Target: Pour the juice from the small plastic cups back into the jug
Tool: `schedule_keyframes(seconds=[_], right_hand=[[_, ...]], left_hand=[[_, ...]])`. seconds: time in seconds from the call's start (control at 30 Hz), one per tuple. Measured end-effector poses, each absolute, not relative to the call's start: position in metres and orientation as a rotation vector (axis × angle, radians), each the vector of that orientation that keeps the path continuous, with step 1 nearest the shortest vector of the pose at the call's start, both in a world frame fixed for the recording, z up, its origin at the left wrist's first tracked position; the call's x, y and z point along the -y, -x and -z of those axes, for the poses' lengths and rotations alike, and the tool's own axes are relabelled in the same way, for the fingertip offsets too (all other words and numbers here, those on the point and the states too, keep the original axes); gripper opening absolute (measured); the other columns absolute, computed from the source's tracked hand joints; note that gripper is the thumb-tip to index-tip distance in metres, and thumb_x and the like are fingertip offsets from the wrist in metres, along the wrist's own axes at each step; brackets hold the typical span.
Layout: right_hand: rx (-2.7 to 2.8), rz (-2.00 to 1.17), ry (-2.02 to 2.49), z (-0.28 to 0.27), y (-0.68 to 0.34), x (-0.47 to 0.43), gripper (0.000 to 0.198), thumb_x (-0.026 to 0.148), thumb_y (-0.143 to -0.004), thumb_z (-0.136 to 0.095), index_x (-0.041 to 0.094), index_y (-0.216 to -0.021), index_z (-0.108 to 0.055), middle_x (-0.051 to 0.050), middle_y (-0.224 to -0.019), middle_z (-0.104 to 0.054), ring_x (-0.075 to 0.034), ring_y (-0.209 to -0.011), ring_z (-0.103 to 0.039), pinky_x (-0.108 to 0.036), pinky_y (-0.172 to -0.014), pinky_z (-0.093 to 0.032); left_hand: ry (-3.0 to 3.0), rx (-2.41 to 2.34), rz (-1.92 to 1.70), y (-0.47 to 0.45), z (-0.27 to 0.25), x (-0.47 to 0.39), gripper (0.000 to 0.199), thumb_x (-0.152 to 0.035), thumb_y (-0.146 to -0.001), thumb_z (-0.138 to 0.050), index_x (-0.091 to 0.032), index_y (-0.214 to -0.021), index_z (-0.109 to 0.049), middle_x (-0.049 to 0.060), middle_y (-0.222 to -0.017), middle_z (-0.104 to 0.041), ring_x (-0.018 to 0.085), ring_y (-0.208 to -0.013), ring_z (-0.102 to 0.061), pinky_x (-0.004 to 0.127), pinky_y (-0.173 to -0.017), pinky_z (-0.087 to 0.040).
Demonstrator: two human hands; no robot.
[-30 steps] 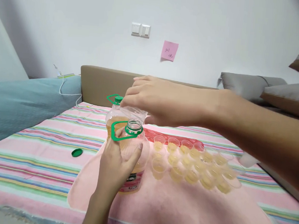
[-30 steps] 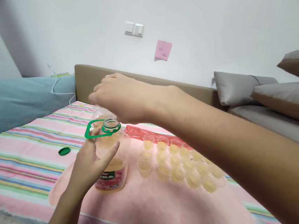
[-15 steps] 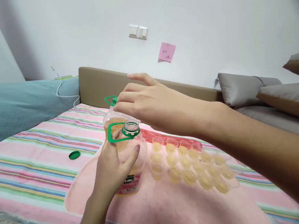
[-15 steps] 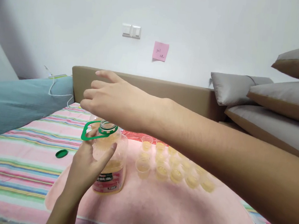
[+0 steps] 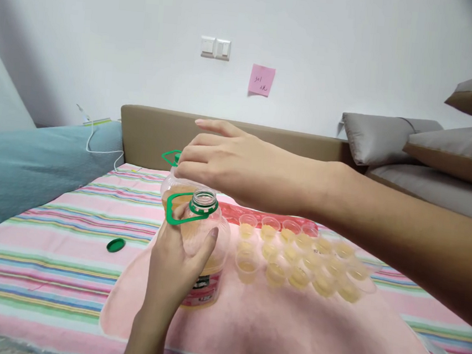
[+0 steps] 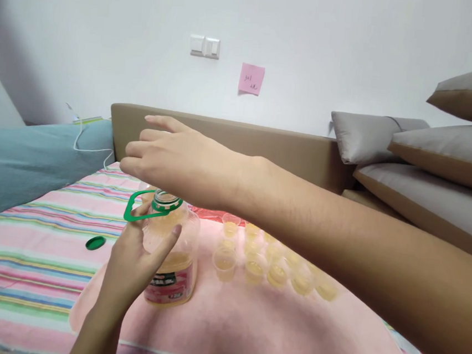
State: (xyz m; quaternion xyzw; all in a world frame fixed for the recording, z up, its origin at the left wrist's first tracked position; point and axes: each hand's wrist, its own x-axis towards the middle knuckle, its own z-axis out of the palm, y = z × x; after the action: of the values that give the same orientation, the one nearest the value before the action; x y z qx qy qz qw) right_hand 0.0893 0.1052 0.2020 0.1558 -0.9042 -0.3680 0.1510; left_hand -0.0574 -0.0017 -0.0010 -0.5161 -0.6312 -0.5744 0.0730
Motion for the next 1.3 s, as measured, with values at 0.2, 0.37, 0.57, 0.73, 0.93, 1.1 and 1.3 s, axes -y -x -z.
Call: schedule_keyframes(seconds=[0.2,0.37,0.57,0.73,0.93,1.1,1.3], right_hand=[[2.597,0.957,-0.507,-0.197,-0.092,-0.119,0.044,0.003,-0.11,-0.035,0.023,-0.143,-0.057,0.0,-0.142,-0.066,-0.019,-0.14,-0.06,-0.062,-0.138,-0.024],[2.551,0.871,-0.59,-0.195,-0.091,-0.128,0.039,0.006,-0.112,-0.034,0.024,-0.139,-0.056,0.003,-0.143,-0.065,-0.016,-0.14,-0.06,-0.059,-0.141,-0.022],[2.64,0.924,-0.576,-0.196,-0.089,-0.126,0.039,0.008,-0.113,-0.03,0.024,-0.138,-0.055,0.005,-0.142,-0.065,-0.015,-0.146,-0.056,-0.058,-0.144,-0.012],[2.552,0.782,-0.543,-0.187,-0.093,-0.121,0.04,0.006,-0.113,-0.03,0.025,-0.134,-0.058,0.005,-0.137,-0.068,-0.015,-0.142,-0.058,-0.056,-0.143,-0.022],[2.559,0.787,-0.492,-0.184,-0.096,-0.112,0.039,0.004,-0.112,-0.031,0.023,-0.13,-0.06,0.003,-0.131,-0.071,-0.016,-0.137,-0.061,-0.06,-0.141,-0.027],[2.506,0.719,-0.508,-0.181,-0.095,-0.116,0.042,0.005,-0.112,-0.028,0.024,-0.131,-0.061,0.004,-0.135,-0.072,-0.015,-0.138,-0.061,-0.055,-0.142,-0.025],[2.563,0.926,-0.287,-0.189,-0.094,-0.106,0.049,0.005,-0.112,-0.022,0.013,-0.132,-0.065,-0.002,-0.133,-0.073,-0.017,-0.133,-0.066,-0.052,-0.14,-0.029]], left_hand=[[1.565,1.905,1.725,0.057,0.002,0.002,0.066,-0.056,-0.1,-0.071,-0.021,-0.154,-0.056,0.014,-0.15,-0.068,0.037,-0.149,-0.059,0.053,-0.121,-0.05],[1.553,1.939,1.702,0.057,0.002,0.002,0.065,-0.059,-0.099,-0.072,-0.019,-0.148,-0.061,0.016,-0.154,-0.065,0.04,-0.154,-0.054,0.053,-0.121,-0.05],[1.561,1.929,1.699,0.054,0.0,0.002,0.057,-0.057,-0.1,-0.071,-0.021,-0.142,-0.063,0.013,-0.149,-0.068,0.037,-0.147,-0.06,0.05,-0.12,-0.051],[1.558,1.922,1.701,0.054,-0.002,0.003,0.051,-0.055,-0.1,-0.071,-0.023,-0.139,-0.063,0.012,-0.148,-0.069,0.035,-0.146,-0.062,0.049,-0.119,-0.051],[1.558,1.93,1.712,0.054,-0.002,0.004,0.05,-0.054,-0.1,-0.072,-0.023,-0.138,-0.064,0.011,-0.147,-0.069,0.034,-0.147,-0.061,0.047,-0.119,-0.051],[1.548,1.939,1.7,0.054,-0.002,0.003,0.052,-0.055,-0.1,-0.072,-0.022,-0.139,-0.063,0.012,-0.149,-0.069,0.036,-0.146,-0.062,0.048,-0.119,-0.051],[1.547,1.913,1.707,0.055,0.001,0.003,0.05,-0.053,-0.1,-0.072,-0.023,-0.138,-0.063,0.011,-0.148,-0.07,0.034,-0.145,-0.063,0.047,-0.118,-0.052]])
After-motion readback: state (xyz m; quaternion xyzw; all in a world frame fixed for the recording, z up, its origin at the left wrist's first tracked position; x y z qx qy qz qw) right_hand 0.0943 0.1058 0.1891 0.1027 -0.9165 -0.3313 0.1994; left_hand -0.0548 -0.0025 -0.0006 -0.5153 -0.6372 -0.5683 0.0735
